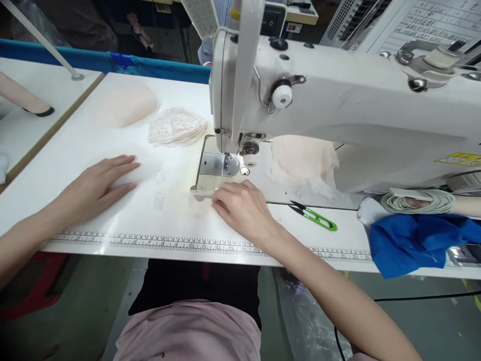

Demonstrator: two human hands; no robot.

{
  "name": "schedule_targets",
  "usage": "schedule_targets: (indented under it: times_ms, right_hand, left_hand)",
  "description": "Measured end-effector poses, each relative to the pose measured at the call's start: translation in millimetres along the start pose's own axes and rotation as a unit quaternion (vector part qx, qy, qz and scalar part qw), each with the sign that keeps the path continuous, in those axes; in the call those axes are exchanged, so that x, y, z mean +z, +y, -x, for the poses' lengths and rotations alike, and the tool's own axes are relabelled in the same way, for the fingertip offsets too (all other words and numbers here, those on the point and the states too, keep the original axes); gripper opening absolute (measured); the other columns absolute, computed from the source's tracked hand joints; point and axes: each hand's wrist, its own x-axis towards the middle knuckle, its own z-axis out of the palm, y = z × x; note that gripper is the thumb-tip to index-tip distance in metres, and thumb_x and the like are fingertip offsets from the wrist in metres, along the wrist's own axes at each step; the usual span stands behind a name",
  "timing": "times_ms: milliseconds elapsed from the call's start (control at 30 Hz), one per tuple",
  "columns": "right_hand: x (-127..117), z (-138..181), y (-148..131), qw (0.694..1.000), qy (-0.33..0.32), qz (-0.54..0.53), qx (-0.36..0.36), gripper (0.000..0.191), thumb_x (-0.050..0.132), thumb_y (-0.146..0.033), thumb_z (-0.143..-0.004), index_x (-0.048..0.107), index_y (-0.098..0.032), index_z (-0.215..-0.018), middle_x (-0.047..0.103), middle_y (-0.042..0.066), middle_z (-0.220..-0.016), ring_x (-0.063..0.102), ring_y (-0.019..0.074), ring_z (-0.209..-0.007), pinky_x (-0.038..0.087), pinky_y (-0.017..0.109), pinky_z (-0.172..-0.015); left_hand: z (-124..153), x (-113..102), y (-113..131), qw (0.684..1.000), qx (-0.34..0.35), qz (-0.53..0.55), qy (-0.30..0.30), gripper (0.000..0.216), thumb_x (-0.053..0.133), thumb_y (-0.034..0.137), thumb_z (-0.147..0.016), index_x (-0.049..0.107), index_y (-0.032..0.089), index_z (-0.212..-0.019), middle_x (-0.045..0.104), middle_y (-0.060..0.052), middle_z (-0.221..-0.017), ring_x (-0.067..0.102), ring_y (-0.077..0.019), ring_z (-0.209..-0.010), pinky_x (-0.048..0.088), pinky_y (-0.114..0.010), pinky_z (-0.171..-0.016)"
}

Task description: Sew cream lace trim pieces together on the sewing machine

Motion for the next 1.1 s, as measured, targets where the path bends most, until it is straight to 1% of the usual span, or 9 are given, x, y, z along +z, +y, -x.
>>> schedule_targets:
  times_ms: [133, 200, 333, 467, 533, 667, 800, 967, 1100]
  right_hand:
    - [-5, -1, -2, 0.952, 0.010, -0.279, 0.127, 0.016, 0.066, -0.037, -0.086, 0.066, -0.021, -0.084, 0.070, 0.001, -0.082, 0.062, 0.0137, -0.070, 0.049, 0.028, -0.063]
    - [-8, 0, -5, 0.916, 0.021, -0.371, 0.154, 0.025, 0.072, -0.044, -0.080, 0.065, -0.020, -0.083, 0.070, 0.001, -0.080, 0.062, 0.0131, -0.067, 0.051, 0.028, -0.064]
    - [-11, 6, -13, 0.876, 0.016, -0.444, 0.185, 0.028, 0.074, -0.046, -0.078, 0.063, -0.021, -0.083, 0.067, -0.001, -0.071, 0.061, 0.0125, -0.063, 0.052, 0.027, -0.063]
    - [-11, 14, -14, 0.855, 0.044, -0.475, 0.203, 0.023, 0.073, -0.042, -0.080, 0.062, -0.022, -0.083, 0.064, -0.004, -0.064, 0.059, 0.0105, -0.059, 0.050, 0.024, -0.060]
    - [-10, 18, -11, 0.844, 0.065, -0.488, 0.212, 0.023, 0.074, -0.041, -0.079, 0.061, -0.022, -0.082, 0.064, -0.005, -0.061, 0.060, 0.0105, -0.058, 0.051, 0.024, -0.061]
    - [-11, 29, 0, 0.828, 0.093, -0.502, 0.232, 0.027, 0.075, -0.044, -0.079, 0.059, -0.021, -0.079, 0.071, 0.000, -0.069, 0.066, 0.0146, -0.063, 0.055, 0.027, -0.062]
    - [-14, 39, 4, 0.840, 0.094, -0.482, 0.231, 0.025, 0.074, -0.042, -0.080, 0.061, -0.021, -0.080, 0.072, 0.002, -0.077, 0.066, 0.0139, -0.063, 0.054, 0.026, -0.059]
    - [-20, 45, -3, 0.860, 0.092, -0.454, 0.215, 0.023, 0.073, -0.040, -0.081, 0.062, -0.020, -0.077, 0.071, 0.004, -0.088, 0.060, 0.0102, -0.058, 0.047, 0.022, -0.050]
    - [-23, 48, -7, 0.835, 0.052, -0.508, 0.205, 0.020, 0.071, -0.038, -0.084, 0.060, -0.022, -0.079, 0.062, -0.001, -0.058, 0.059, 0.0131, -0.055, 0.043, 0.023, -0.048]
  left_hand:
    - [-20, -11, 28, 0.995, 0.005, 0.064, 0.075, 0.059, 0.046, 0.061, -0.092, 0.048, 0.023, -0.139, 0.051, -0.010, -0.144, 0.044, -0.0323, -0.136, 0.026, -0.055, -0.118]
    - [-25, -13, 58, 0.980, 0.002, 0.196, 0.030, 0.057, 0.051, 0.060, -0.091, 0.048, 0.028, -0.138, 0.055, -0.007, -0.140, 0.052, -0.0299, -0.127, 0.043, -0.050, -0.108]
    - [-39, -6, 112, 0.895, 0.011, 0.440, -0.067, 0.072, 0.065, 0.050, -0.086, 0.034, 0.029, -0.147, 0.049, -0.010, -0.146, 0.057, -0.0270, -0.123, 0.055, -0.040, -0.095]
    - [-55, -3, 130, 0.779, -0.044, 0.607, -0.153, 0.053, 0.066, 0.035, -0.085, 0.046, 0.021, -0.133, 0.071, -0.008, -0.103, 0.069, -0.0218, -0.096, 0.059, -0.036, -0.082]
    - [-58, -5, 129, 0.751, -0.074, 0.638, -0.153, 0.044, 0.066, 0.031, -0.085, 0.051, 0.019, -0.125, 0.071, -0.005, -0.089, 0.070, -0.0202, -0.085, 0.060, -0.036, -0.077]
    - [-57, -11, 119, 0.773, -0.075, 0.621, -0.106, 0.037, 0.062, 0.030, -0.088, 0.054, 0.020, -0.123, 0.067, 0.000, -0.078, 0.070, -0.0183, -0.080, 0.059, -0.037, -0.081]
    - [-55, -13, 113, 0.805, -0.050, 0.581, -0.106, 0.029, 0.058, 0.030, -0.091, 0.059, 0.021, -0.118, 0.068, -0.001, -0.076, 0.070, -0.0190, -0.085, 0.058, -0.037, -0.084]
    - [-59, -11, 116, 0.818, -0.077, 0.559, -0.116, 0.035, 0.058, 0.036, -0.090, 0.058, 0.018, -0.119, 0.069, -0.006, -0.090, 0.066, -0.0156, -0.068, 0.056, -0.029, -0.056]
    - [-65, -12, 126, 0.815, -0.135, 0.545, -0.141, 0.045, 0.067, 0.040, -0.084, 0.055, 0.021, -0.124, 0.066, -0.010, -0.114, 0.049, -0.0041, -0.048, 0.035, -0.020, -0.038]
